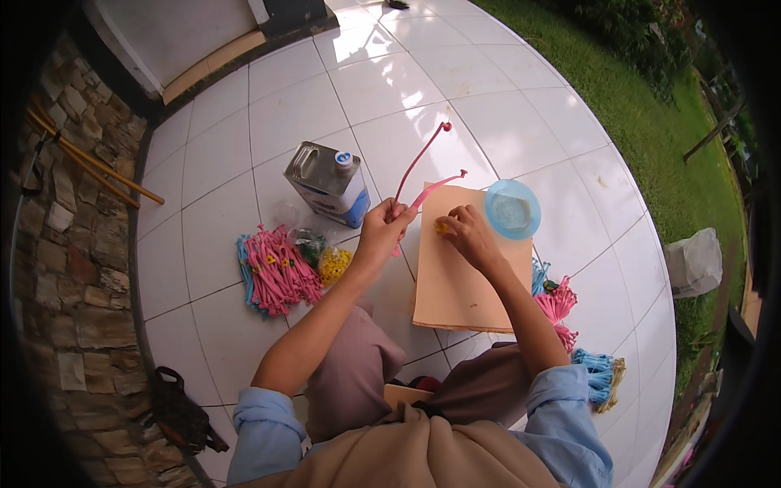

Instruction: The person assembles small fabric flowers by applying adhesive to petals and attaching them to a pink cord.

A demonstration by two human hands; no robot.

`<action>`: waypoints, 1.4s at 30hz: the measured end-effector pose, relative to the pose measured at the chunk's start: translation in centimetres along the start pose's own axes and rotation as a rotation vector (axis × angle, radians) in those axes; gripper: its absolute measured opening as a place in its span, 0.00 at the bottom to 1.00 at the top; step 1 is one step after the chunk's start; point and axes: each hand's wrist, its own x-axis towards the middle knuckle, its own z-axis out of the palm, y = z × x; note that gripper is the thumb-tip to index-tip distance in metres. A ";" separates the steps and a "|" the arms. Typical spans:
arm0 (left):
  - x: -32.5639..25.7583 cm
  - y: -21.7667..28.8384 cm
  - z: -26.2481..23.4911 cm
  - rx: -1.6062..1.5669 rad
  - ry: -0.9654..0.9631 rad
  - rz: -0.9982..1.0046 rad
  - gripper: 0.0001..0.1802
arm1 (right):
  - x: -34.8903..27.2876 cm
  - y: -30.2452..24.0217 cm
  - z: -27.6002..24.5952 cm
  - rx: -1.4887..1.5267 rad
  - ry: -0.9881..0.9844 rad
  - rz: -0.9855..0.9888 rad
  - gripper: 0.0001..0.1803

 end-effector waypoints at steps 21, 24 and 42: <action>-0.9 0.8 -1.0 0.086 -0.149 0.268 0.18 | 0.7 -5.4 -9.1 1.215 0.272 0.380 0.21; -0.4 0.2 -1.2 0.148 -0.153 0.311 0.19 | 0.5 -5.2 -9.3 1.196 0.331 0.379 0.17; 1.2 -1.5 -1.5 -0.201 0.042 -0.034 0.19 | -0.7 0.0 0.9 0.111 -0.029 0.059 0.15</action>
